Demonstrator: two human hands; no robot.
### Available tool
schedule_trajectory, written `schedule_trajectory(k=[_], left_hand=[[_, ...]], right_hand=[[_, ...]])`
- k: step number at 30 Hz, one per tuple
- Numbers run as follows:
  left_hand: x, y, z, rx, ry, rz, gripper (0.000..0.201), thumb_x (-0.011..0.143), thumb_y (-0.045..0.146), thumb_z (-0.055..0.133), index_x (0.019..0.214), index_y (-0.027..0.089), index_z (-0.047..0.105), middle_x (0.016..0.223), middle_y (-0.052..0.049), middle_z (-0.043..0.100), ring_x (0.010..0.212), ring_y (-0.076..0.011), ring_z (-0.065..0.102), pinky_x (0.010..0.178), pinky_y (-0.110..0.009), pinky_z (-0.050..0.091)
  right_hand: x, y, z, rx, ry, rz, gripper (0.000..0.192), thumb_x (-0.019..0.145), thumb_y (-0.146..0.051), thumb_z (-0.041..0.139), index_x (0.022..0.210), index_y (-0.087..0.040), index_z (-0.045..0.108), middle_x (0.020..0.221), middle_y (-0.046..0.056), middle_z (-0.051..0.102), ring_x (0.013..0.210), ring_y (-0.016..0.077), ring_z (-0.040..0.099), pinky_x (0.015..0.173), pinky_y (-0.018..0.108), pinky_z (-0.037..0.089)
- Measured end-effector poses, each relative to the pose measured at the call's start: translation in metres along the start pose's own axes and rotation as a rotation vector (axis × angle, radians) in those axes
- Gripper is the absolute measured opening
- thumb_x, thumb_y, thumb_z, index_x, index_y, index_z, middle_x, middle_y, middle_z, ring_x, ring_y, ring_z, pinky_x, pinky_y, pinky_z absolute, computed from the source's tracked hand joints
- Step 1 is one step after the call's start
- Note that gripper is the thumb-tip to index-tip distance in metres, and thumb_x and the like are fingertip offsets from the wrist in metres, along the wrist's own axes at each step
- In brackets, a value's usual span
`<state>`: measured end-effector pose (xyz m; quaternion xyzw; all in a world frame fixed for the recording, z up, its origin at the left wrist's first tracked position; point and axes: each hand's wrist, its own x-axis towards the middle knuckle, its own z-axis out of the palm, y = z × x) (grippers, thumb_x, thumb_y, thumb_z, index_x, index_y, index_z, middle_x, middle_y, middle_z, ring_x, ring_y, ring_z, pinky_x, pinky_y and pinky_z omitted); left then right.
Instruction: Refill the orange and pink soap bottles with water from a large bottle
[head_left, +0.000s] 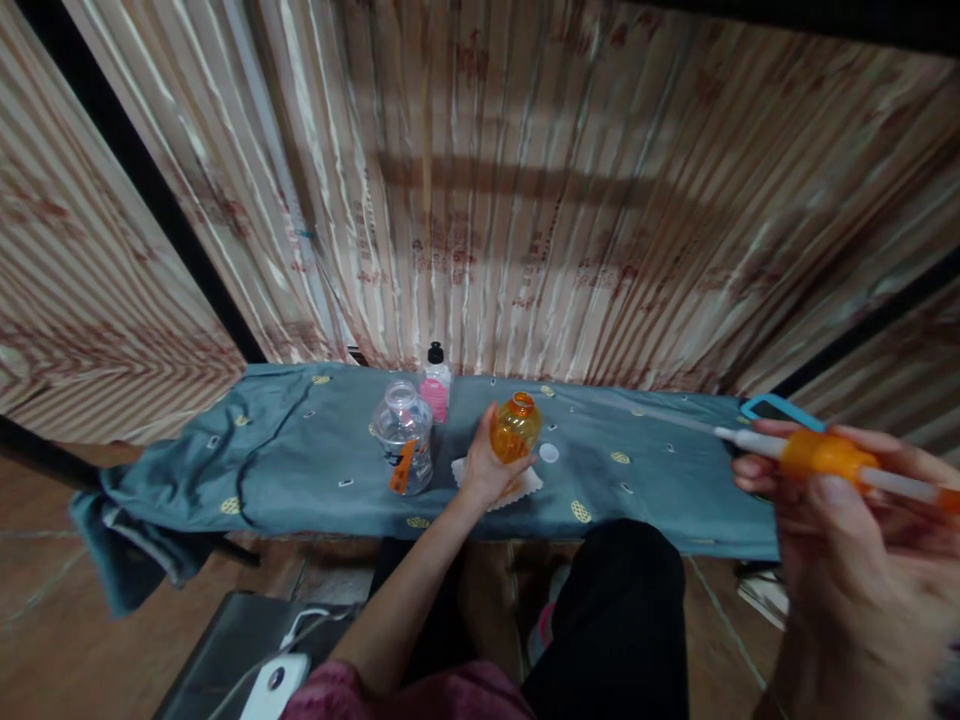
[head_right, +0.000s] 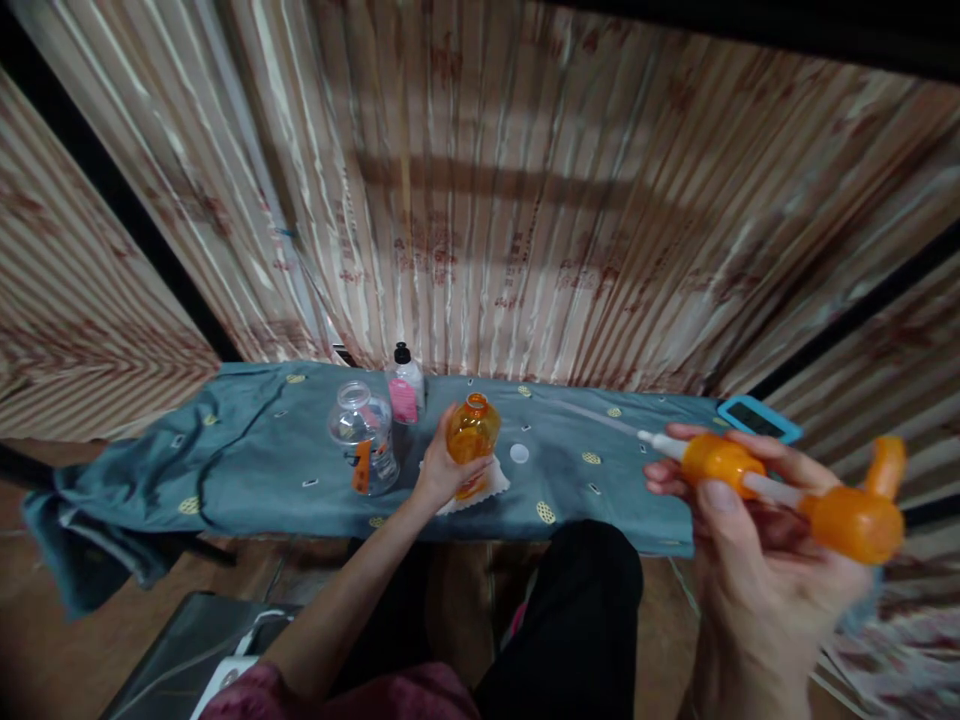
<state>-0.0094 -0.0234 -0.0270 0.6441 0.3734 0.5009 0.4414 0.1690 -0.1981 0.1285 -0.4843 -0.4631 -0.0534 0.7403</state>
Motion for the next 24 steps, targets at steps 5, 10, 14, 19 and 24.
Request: schedule_trajectory(k=[5, 10, 14, 19, 24], left_hand=[[0.008, 0.005, -0.002, -0.001, 0.029, 0.001, 0.093, 0.058, 0.021, 0.092, 0.14, 0.022, 0.049, 0.14, -0.012, 0.062, 0.134, -0.03, 0.058, 0.118, -0.049, 0.042], [0.011, 0.008, 0.004, -0.006, 0.015, -0.046, 0.072, 0.062, 0.014, 0.087, 0.127, 0.024, 0.058, 0.121, -0.006, 0.073, 0.114, -0.0267, 0.069, 0.107, -0.047, 0.052], [0.01, 0.009, 0.004, -0.022, 0.014, -0.062, 0.06, 0.065, 0.015, 0.086, 0.118, 0.025, 0.06, 0.113, -0.003, 0.075, 0.108, -0.025, 0.071, 0.101, -0.043, 0.055], [0.009, 0.01, 0.002, -0.01, 0.003, -0.067, 0.06, 0.063, 0.017, 0.087, 0.116, 0.023, 0.059, 0.114, -0.005, 0.075, 0.108, -0.0256, 0.071, 0.101, -0.045, 0.055], [0.006, 0.012, 0.004, -0.021, -0.012, -0.048, 0.062, 0.063, 0.016, 0.086, 0.118, 0.022, 0.057, 0.12, -0.007, 0.073, 0.114, -0.0259, 0.07, 0.105, -0.046, 0.052]], right_hand=[[0.011, -0.017, 0.009, 0.207, 0.014, 0.108, 0.03, 0.069, -0.036, 0.091, 0.096, -0.03, 0.079, 0.087, 0.007, 0.075, 0.081, 0.0236, 0.072, 0.052, 0.036, 0.057], [0.012, -0.019, 0.021, 0.315, -0.061, 0.189, 0.031, 0.07, -0.036, 0.089, 0.098, -0.027, 0.078, 0.092, 0.006, 0.079, 0.061, 0.0173, 0.07, 0.053, 0.032, 0.059], [0.007, -0.017, 0.032, 0.37, -0.11, 0.228, 0.032, 0.072, -0.036, 0.089, 0.098, -0.024, 0.077, 0.091, 0.004, 0.08, 0.058, 0.0129, 0.07, 0.055, 0.022, 0.059], [0.02, -0.016, 0.044, 0.355, -0.206, 0.222, 0.03, 0.077, -0.032, 0.084, 0.104, -0.023, 0.075, 0.094, 0.005, 0.08, 0.06, 0.013, 0.072, 0.056, 0.022, 0.06], [0.052, 0.007, 0.08, 0.193, -0.488, 0.227, 0.032, 0.08, -0.044, 0.079, 0.1, -0.021, 0.069, 0.082, -0.002, 0.075, 0.055, 0.0103, 0.066, 0.052, 0.023, 0.056]])
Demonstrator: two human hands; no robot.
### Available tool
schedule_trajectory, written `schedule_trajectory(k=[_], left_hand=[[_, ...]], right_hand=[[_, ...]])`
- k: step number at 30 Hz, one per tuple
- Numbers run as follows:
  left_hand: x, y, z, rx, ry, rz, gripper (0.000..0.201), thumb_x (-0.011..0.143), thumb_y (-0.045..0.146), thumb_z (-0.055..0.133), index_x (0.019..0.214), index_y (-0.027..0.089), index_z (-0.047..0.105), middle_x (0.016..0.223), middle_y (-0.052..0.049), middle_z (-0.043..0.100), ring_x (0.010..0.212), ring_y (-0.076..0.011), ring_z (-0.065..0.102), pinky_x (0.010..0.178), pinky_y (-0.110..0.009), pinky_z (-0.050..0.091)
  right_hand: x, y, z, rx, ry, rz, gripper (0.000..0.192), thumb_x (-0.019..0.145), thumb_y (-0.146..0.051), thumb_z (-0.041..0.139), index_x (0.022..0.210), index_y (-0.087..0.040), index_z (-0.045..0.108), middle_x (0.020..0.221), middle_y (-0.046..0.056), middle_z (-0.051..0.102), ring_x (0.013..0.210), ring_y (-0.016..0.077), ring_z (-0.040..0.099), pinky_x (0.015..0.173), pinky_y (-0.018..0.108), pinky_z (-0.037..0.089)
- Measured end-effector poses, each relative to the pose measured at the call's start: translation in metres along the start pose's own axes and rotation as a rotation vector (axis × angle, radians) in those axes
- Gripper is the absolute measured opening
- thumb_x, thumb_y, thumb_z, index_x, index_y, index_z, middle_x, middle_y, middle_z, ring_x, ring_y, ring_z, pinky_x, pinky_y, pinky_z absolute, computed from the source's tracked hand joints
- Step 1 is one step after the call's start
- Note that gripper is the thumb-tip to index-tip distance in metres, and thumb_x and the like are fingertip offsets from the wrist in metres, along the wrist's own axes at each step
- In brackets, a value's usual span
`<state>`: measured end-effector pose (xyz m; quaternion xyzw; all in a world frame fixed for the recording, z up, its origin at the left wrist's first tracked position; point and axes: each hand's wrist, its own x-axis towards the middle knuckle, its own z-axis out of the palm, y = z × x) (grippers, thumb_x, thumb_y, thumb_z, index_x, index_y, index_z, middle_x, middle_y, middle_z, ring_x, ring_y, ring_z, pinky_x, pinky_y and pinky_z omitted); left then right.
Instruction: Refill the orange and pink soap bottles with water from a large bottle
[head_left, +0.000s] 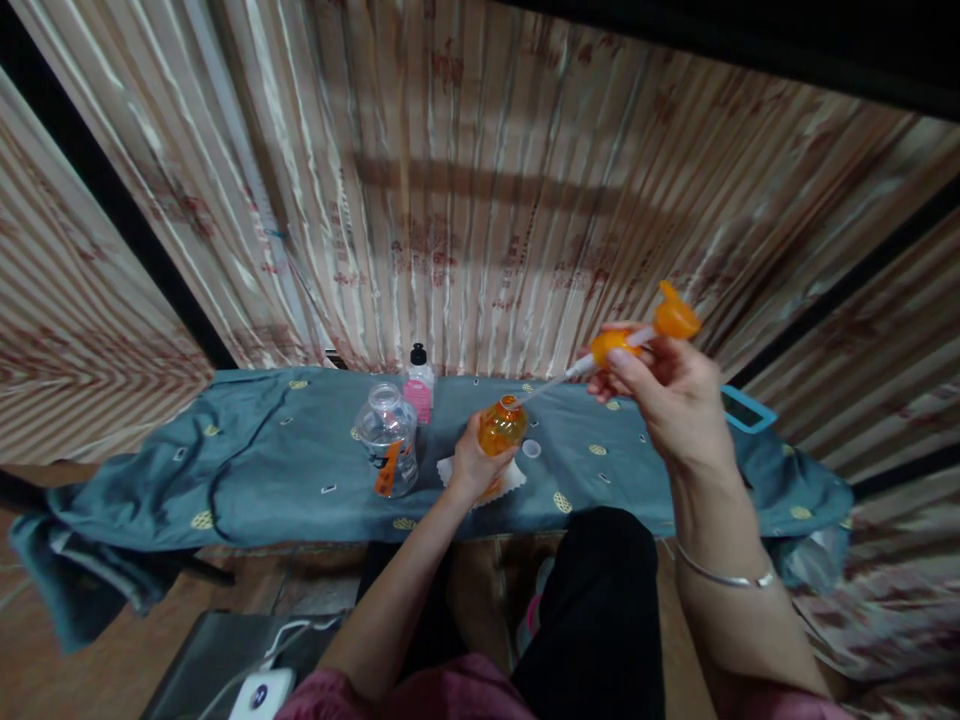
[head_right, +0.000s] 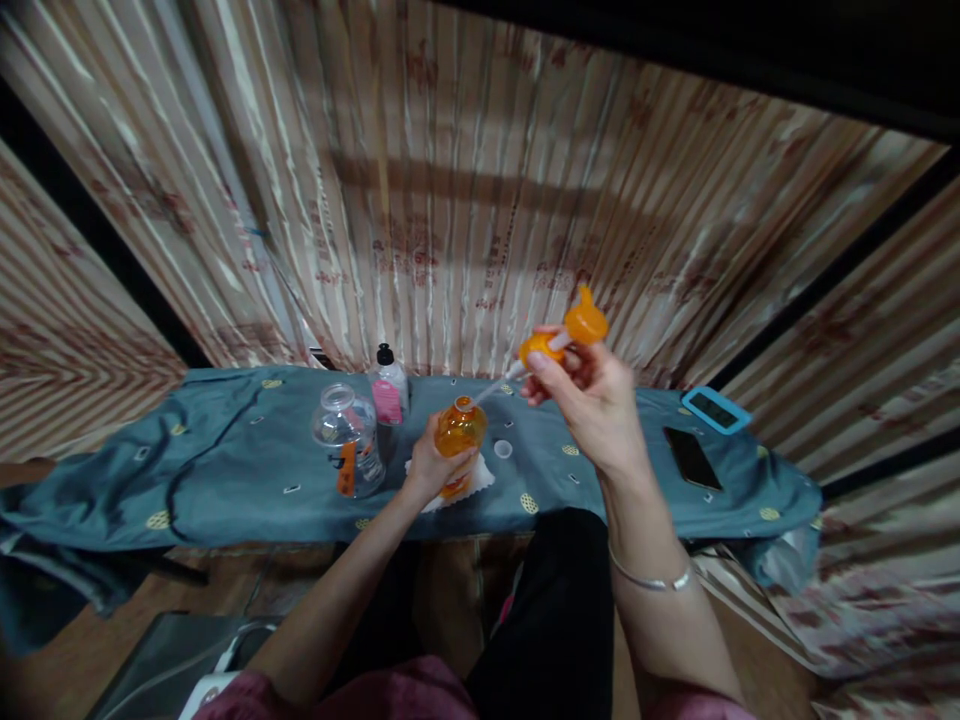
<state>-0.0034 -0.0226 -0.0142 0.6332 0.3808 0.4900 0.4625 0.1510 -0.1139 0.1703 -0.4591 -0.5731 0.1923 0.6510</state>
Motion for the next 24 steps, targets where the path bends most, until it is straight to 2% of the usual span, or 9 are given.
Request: schedule_trajectory(k=[2, 5, 8, 10, 17, 24], left_hand=[[-0.001, 0.001, 0.0, 0.0, 0.006, -0.003, 0.063, 0.063, 0.015, 0.086, 0.119, 0.022, 0.057, 0.12, -0.007, 0.073, 0.114, -0.0256, 0.07, 0.104, -0.045, 0.053], [-0.001, 0.001, 0.0, 0.002, 0.001, -0.007, 0.063, 0.063, 0.015, 0.085, 0.12, 0.022, 0.058, 0.122, -0.006, 0.073, 0.115, -0.0254, 0.07, 0.104, -0.044, 0.053], [-0.001, -0.001, 0.0, 0.004, 0.008, -0.017, 0.063, 0.063, 0.016, 0.086, 0.12, 0.023, 0.059, 0.12, -0.006, 0.073, 0.114, -0.0259, 0.07, 0.103, -0.044, 0.054], [-0.001, -0.003, 0.0, 0.002, 0.014, -0.017, 0.064, 0.063, 0.017, 0.086, 0.119, 0.023, 0.059, 0.12, -0.005, 0.073, 0.114, -0.0263, 0.07, 0.103, -0.044, 0.054], [0.0, -0.004, 0.001, 0.026, 0.004, 0.006, 0.063, 0.064, 0.018, 0.086, 0.121, 0.023, 0.058, 0.12, -0.006, 0.073, 0.113, -0.0264, 0.07, 0.101, -0.043, 0.055], [0.003, -0.004, 0.001, 0.059, 0.019, -0.012, 0.063, 0.064, 0.018, 0.086, 0.12, 0.022, 0.057, 0.118, -0.005, 0.073, 0.111, -0.0251, 0.07, 0.1, -0.041, 0.054]], right_hand=[[0.014, 0.02, 0.011, -0.047, -0.099, 0.019, 0.031, 0.077, -0.047, 0.081, 0.086, -0.02, 0.068, 0.068, -0.005, 0.067, 0.055, 0.0101, 0.063, 0.054, 0.023, 0.053], [0.018, 0.058, 0.028, -0.119, -0.262, 0.043, 0.038, 0.075, -0.053, 0.082, 0.086, -0.018, 0.07, 0.081, 0.0, 0.072, 0.074, 0.0145, 0.067, 0.072, 0.031, 0.055], [0.007, 0.09, 0.039, -0.186, -0.37, 0.068, 0.038, 0.082, -0.053, 0.076, 0.091, -0.017, 0.069, 0.085, 0.001, 0.072, 0.077, 0.0169, 0.068, 0.078, 0.038, 0.056], [0.0, 0.102, 0.04, -0.217, -0.411, 0.077, 0.038, 0.086, -0.053, 0.072, 0.098, -0.017, 0.069, 0.09, 0.002, 0.072, 0.08, 0.0181, 0.069, 0.081, 0.041, 0.056], [0.001, 0.113, 0.035, -0.266, -0.468, 0.084, 0.039, 0.089, -0.055, 0.068, 0.098, -0.017, 0.068, 0.091, 0.002, 0.072, 0.083, 0.0185, 0.069, 0.084, 0.042, 0.056], [-0.005, 0.113, 0.048, -0.412, -0.323, 0.089, 0.037, 0.086, -0.053, 0.072, 0.093, -0.017, 0.068, 0.086, 0.001, 0.071, 0.082, 0.0191, 0.068, 0.085, 0.043, 0.054]])
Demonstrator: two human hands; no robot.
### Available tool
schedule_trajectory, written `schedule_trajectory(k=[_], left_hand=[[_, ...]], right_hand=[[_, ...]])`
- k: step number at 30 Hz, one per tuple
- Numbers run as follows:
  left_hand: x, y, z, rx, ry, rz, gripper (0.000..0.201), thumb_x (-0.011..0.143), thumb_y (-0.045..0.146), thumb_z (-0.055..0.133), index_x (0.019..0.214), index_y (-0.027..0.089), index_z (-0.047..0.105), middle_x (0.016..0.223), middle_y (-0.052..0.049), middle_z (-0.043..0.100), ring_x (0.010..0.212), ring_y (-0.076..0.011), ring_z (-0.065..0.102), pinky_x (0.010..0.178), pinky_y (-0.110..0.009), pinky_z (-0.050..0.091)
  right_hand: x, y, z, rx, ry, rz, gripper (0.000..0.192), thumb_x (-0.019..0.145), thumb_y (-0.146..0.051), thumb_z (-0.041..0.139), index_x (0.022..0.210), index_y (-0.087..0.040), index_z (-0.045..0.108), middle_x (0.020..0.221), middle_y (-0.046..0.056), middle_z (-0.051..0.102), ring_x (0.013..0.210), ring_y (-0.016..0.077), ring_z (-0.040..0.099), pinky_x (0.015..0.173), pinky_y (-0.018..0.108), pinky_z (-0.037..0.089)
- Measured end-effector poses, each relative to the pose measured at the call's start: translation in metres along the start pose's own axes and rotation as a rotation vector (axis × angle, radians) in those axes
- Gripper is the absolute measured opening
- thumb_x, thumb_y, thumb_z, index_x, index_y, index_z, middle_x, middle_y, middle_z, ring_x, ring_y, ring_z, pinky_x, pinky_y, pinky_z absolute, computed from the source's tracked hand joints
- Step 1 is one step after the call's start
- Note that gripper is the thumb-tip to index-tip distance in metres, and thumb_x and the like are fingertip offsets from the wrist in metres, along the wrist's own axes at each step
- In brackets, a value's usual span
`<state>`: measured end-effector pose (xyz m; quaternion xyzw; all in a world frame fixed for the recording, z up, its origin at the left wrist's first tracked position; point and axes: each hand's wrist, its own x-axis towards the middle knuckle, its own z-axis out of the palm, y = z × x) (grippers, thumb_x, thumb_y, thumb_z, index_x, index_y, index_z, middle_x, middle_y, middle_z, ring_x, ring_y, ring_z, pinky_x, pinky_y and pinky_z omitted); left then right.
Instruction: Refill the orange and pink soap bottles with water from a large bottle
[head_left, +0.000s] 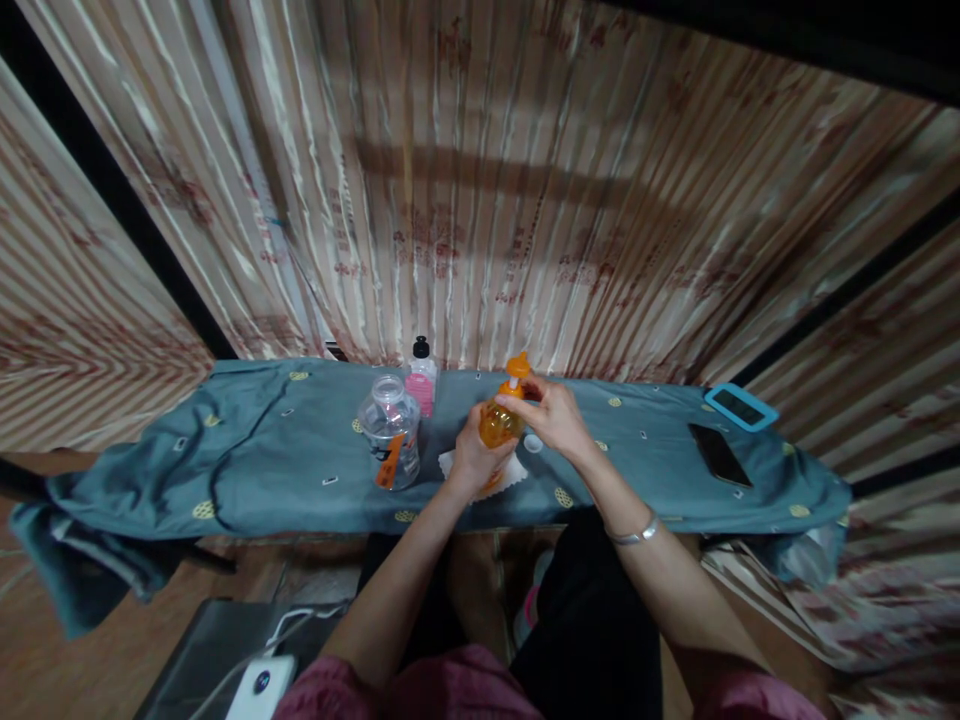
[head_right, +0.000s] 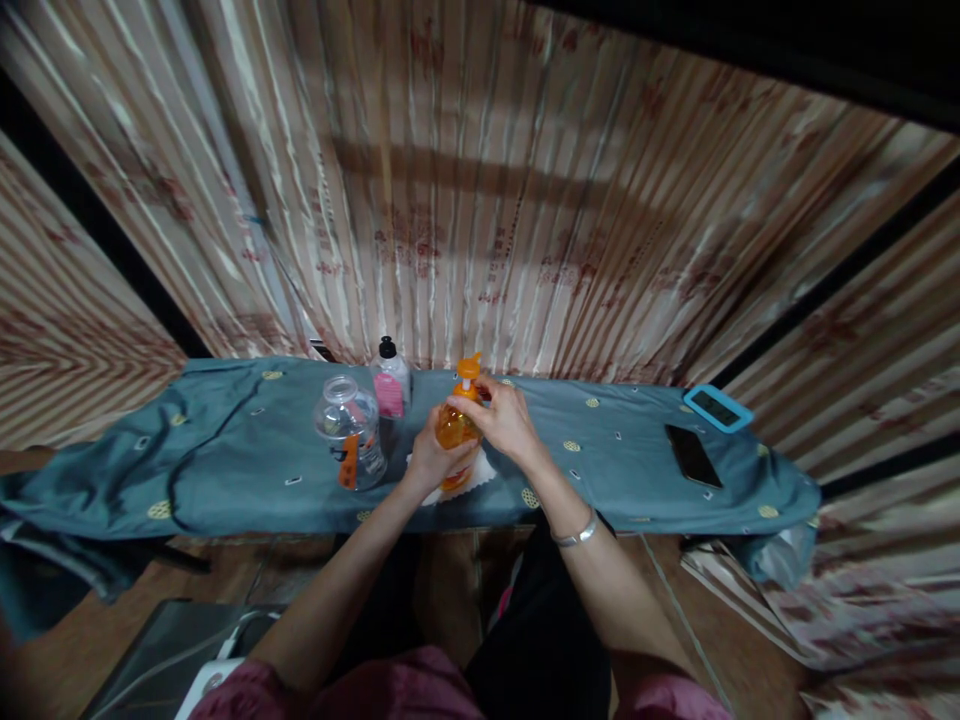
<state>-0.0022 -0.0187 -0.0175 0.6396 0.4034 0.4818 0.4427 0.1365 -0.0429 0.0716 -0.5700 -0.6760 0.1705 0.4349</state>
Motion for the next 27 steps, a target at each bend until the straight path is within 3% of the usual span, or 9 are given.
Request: schedule_trajectory(k=[3, 6, 9, 15, 17, 22, 27], left_hand=[[0.0, 0.0, -0.001, 0.006, -0.001, 0.0, 0.062, 0.066, 0.019, 0.085, 0.12, 0.021, 0.056, 0.119, -0.006, 0.073, 0.111, -0.0255, 0.07, 0.1, -0.041, 0.055], [-0.001, 0.002, -0.001, 0.0, -0.013, 0.015, 0.062, 0.066, 0.019, 0.085, 0.121, 0.022, 0.056, 0.121, -0.006, 0.072, 0.113, -0.0252, 0.07, 0.101, -0.041, 0.054], [-0.002, 0.003, -0.001, 0.001, -0.023, 0.018, 0.063, 0.066, 0.017, 0.085, 0.121, 0.023, 0.056, 0.122, -0.005, 0.072, 0.115, -0.0246, 0.069, 0.102, -0.042, 0.053], [-0.002, 0.004, -0.001, -0.016, 0.0, 0.001, 0.06, 0.066, 0.016, 0.084, 0.119, 0.021, 0.056, 0.117, -0.006, 0.073, 0.108, -0.0244, 0.071, 0.097, -0.041, 0.056], [-0.002, 0.004, -0.001, -0.026, -0.004, 0.006, 0.059, 0.066, 0.017, 0.084, 0.117, 0.021, 0.056, 0.115, -0.005, 0.073, 0.106, -0.0244, 0.071, 0.096, -0.04, 0.056], [-0.002, 0.003, -0.001, -0.04, -0.001, 0.02, 0.059, 0.066, 0.019, 0.084, 0.118, 0.021, 0.057, 0.113, -0.006, 0.073, 0.105, -0.0237, 0.071, 0.096, -0.039, 0.055], [-0.002, 0.001, 0.0, -0.034, 0.021, 0.01, 0.059, 0.065, 0.016, 0.084, 0.117, 0.022, 0.057, 0.112, -0.005, 0.073, 0.105, -0.0239, 0.071, 0.096, -0.039, 0.056]], right_hand=[[0.0, -0.003, -0.002, 0.017, -0.017, -0.002, 0.039, 0.085, -0.053, 0.074, 0.099, -0.017, 0.068, 0.09, 0.003, 0.073, 0.085, 0.0209, 0.069, 0.089, 0.045, 0.053], [0.002, -0.001, -0.01, 0.103, -0.139, -0.052, 0.049, 0.086, -0.053, 0.072, 0.118, -0.017, 0.065, 0.108, 0.007, 0.075, 0.1, 0.0235, 0.071, 0.095, 0.047, 0.054], [0.003, 0.005, -0.011, 0.143, -0.207, -0.069, 0.046, 0.087, -0.054, 0.069, 0.116, -0.017, 0.066, 0.109, 0.008, 0.075, 0.1, 0.0233, 0.072, 0.094, 0.047, 0.055], [-0.007, 0.006, 0.006, 0.036, 0.064, 0.018, 0.039, 0.083, -0.052, 0.075, 0.099, -0.017, 0.065, 0.094, 0.004, 0.071, 0.089, 0.022, 0.068, 0.089, 0.047, 0.053], [-0.008, 0.003, 0.006, 0.046, 0.061, 0.018, 0.042, 0.082, -0.05, 0.078, 0.104, -0.017, 0.064, 0.099, 0.005, 0.072, 0.093, 0.0228, 0.069, 0.091, 0.047, 0.053], [-0.005, 0.006, 0.001, 0.142, -0.117, -0.033, 0.035, 0.088, -0.045, 0.072, 0.109, -0.018, 0.067, 0.104, 0.005, 0.074, 0.097, 0.0219, 0.071, 0.092, 0.046, 0.056], [-0.005, 0.012, 0.016, 0.127, 0.036, 0.045, 0.035, 0.086, -0.045, 0.075, 0.105, -0.017, 0.066, 0.1, 0.005, 0.073, 0.092, 0.0214, 0.07, 0.088, 0.045, 0.056]])
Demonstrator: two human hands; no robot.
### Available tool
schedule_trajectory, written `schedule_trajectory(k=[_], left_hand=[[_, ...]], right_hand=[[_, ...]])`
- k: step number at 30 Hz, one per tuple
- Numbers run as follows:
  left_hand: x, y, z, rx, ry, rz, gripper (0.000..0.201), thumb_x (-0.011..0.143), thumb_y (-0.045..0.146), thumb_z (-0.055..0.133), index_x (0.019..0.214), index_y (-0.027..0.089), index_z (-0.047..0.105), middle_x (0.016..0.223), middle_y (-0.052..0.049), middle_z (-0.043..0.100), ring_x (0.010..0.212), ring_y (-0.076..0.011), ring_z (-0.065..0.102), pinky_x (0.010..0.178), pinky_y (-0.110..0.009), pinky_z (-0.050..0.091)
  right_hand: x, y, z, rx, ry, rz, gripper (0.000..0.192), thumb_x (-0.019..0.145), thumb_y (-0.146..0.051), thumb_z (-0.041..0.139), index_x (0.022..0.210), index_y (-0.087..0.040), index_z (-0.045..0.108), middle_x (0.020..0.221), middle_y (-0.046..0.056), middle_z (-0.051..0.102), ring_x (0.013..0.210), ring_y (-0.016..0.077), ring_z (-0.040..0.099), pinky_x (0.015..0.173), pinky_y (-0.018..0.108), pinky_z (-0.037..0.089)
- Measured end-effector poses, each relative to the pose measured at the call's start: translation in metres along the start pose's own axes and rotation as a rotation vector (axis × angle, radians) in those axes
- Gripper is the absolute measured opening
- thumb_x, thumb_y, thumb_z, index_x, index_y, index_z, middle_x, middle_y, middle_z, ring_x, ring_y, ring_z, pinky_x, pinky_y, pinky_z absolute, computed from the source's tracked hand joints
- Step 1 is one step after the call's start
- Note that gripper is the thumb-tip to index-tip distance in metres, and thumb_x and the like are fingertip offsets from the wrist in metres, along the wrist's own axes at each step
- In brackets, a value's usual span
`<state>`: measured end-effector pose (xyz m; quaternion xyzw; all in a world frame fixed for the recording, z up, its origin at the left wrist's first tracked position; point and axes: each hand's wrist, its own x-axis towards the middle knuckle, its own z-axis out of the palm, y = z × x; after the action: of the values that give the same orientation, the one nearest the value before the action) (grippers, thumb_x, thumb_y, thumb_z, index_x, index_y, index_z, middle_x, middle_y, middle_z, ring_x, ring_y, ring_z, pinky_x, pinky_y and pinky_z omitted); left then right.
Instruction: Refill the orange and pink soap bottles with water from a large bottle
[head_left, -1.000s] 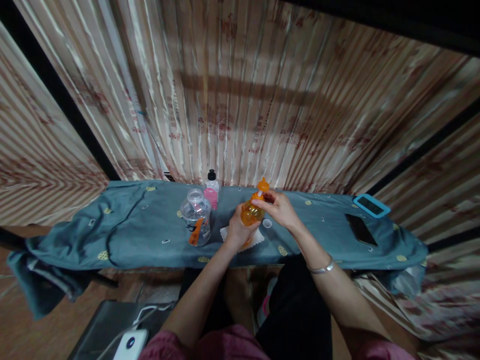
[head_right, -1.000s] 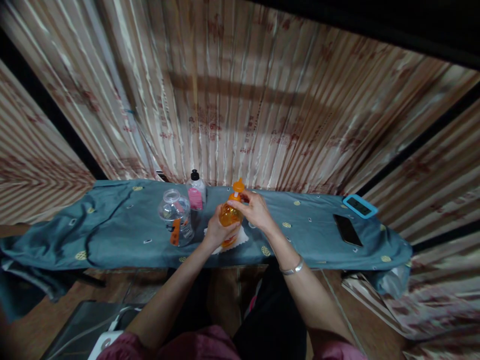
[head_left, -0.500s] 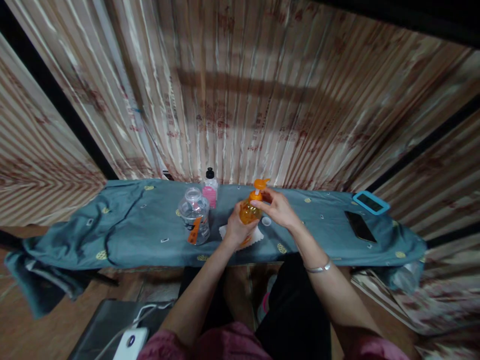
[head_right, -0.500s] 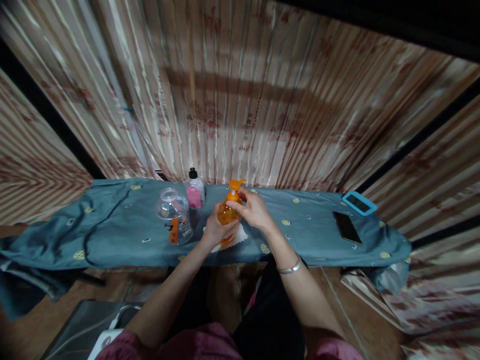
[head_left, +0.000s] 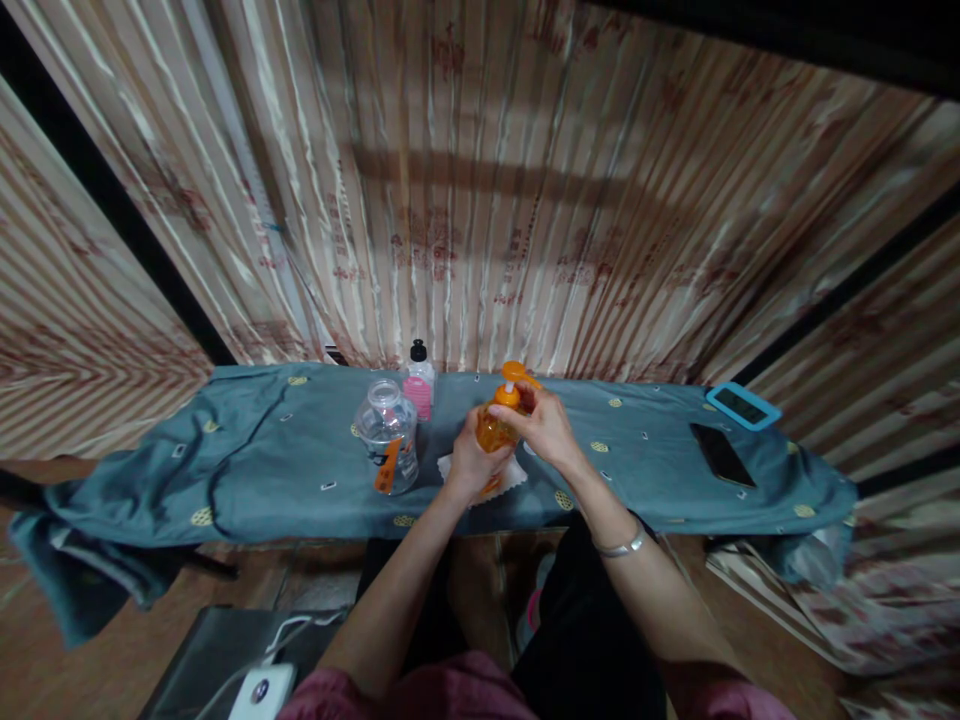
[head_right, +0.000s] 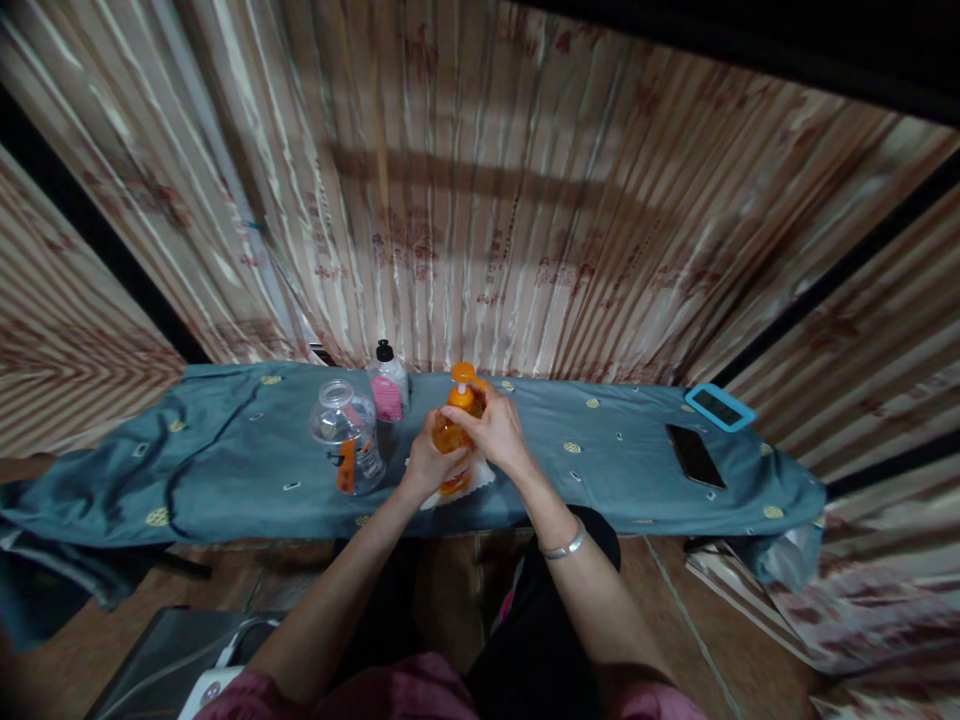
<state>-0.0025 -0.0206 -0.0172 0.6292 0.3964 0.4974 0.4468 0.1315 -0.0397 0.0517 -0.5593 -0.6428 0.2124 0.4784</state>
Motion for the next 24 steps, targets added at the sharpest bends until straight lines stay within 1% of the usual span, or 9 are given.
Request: schedule_trajectory(k=[2, 6, 8, 12, 15, 17, 20, 22, 24], left_hand=[[0.0, 0.0, -0.001, 0.001, -0.006, 0.001, 0.058, 0.066, 0.016, 0.083, 0.118, 0.022, 0.057, 0.111, -0.005, 0.073, 0.104, -0.0236, 0.071, 0.095, -0.038, 0.056], [-0.001, 0.001, -0.001, 0.01, -0.019, 0.012, 0.058, 0.067, 0.019, 0.084, 0.118, 0.021, 0.057, 0.112, -0.005, 0.073, 0.103, -0.0232, 0.072, 0.093, -0.038, 0.056], [0.0, 0.001, -0.001, 0.005, -0.019, 0.013, 0.058, 0.066, 0.019, 0.084, 0.118, 0.021, 0.057, 0.113, -0.006, 0.073, 0.103, -0.0233, 0.072, 0.094, -0.038, 0.056], [0.001, 0.0, -0.001, 0.009, -0.007, 0.005, 0.058, 0.065, 0.018, 0.084, 0.116, 0.021, 0.057, 0.113, -0.005, 0.073, 0.105, -0.0236, 0.071, 0.094, -0.038, 0.056], [0.001, -0.001, -0.001, 0.02, -0.004, 0.003, 0.056, 0.065, 0.018, 0.084, 0.114, 0.022, 0.057, 0.11, -0.004, 0.073, 0.102, -0.0231, 0.072, 0.092, -0.037, 0.057], [0.0, 0.0, -0.002, 0.023, -0.007, 0.007, 0.056, 0.065, 0.019, 0.084, 0.114, 0.022, 0.057, 0.11, -0.004, 0.073, 0.101, -0.0232, 0.072, 0.091, -0.037, 0.057], [-0.001, 0.002, -0.003, 0.011, -0.019, 0.012, 0.056, 0.066, 0.02, 0.083, 0.116, 0.022, 0.056, 0.109, -0.004, 0.074, 0.1, -0.0226, 0.072, 0.091, -0.037, 0.057], [0.0, 0.002, -0.002, 0.001, -0.027, 0.011, 0.056, 0.067, 0.02, 0.083, 0.116, 0.022, 0.056, 0.109, -0.004, 0.074, 0.1, -0.0222, 0.072, 0.091, -0.037, 0.058], [0.0, 0.002, -0.001, -0.002, -0.021, 0.008, 0.057, 0.066, 0.019, 0.083, 0.116, 0.021, 0.056, 0.109, -0.004, 0.074, 0.1, -0.0225, 0.073, 0.091, -0.037, 0.058]], right_hand=[[-0.002, -0.001, 0.001, -0.019, 0.019, -0.002, 0.039, 0.084, -0.046, 0.077, 0.107, -0.017, 0.066, 0.101, 0.005, 0.073, 0.093, 0.0223, 0.07, 0.09, 0.047, 0.055], [-0.002, -0.008, -0.01, -0.001, -0.094, -0.06, 0.038, 0.087, -0.046, 0.074, 0.112, -0.018, 0.067, 0.107, 0.006, 0.074, 0.097, 0.0221, 0.07, 0.091, 0.046, 0.055], [-0.002, -0.008, -0.013, 0.006, -0.114, -0.067, 0.035, 0.09, -0.045, 0.071, 0.112, -0.018, 0.067, 0.107, 0.006, 0.073, 0.097, 0.0214, 0.07, 0.09, 0.045, 0.056], [-0.002, -0.005, -0.003, -0.02, -0.002, -0.021, 0.034, 0.087, -0.046, 0.073, 0.103, -0.017, 0.066, 0.094, 0.002, 0.071, 0.084, 0.0191, 0.069, 0.083, 0.042, 0.056], [-0.002, -0.005, 0.002, -0.038, 0.059, 0.002, 0.04, 0.08, -0.048, 0.08, 0.101, -0.017, 0.065, 0.093, 0.003, 0.071, 0.085, 0.0207, 0.068, 0.085, 0.044, 0.055], [-0.002, -0.006, -0.003, -0.018, 0.008, -0.021, 0.045, 0.081, -0.049, 0.079, 0.109, -0.018, 0.065, 0.103, 0.005, 0.073, 0.094, 0.0231, 0.07, 0.091, 0.047, 0.054], [-0.001, -0.01, -0.013, 0.037, -0.121, -0.078, 0.046, 0.088, -0.049, 0.072, 0.122, -0.019, 0.063, 0.116, 0.008, 0.073, 0.106, 0.0243, 0.069, 0.097, 0.048, 0.054], [0.0, -0.01, -0.016, 0.051, -0.163, -0.085, 0.04, 0.09, -0.048, 0.068, 0.118, -0.018, 0.065, 0.112, 0.007, 0.074, 0.104, 0.0233, 0.07, 0.095, 0.047, 0.055], [0.001, -0.01, -0.012, 0.023, -0.116, -0.057, 0.036, 0.089, -0.046, 0.07, 0.109, -0.017, 0.066, 0.103, 0.006, 0.074, 0.096, 0.0222, 0.071, 0.091, 0.046, 0.056]])
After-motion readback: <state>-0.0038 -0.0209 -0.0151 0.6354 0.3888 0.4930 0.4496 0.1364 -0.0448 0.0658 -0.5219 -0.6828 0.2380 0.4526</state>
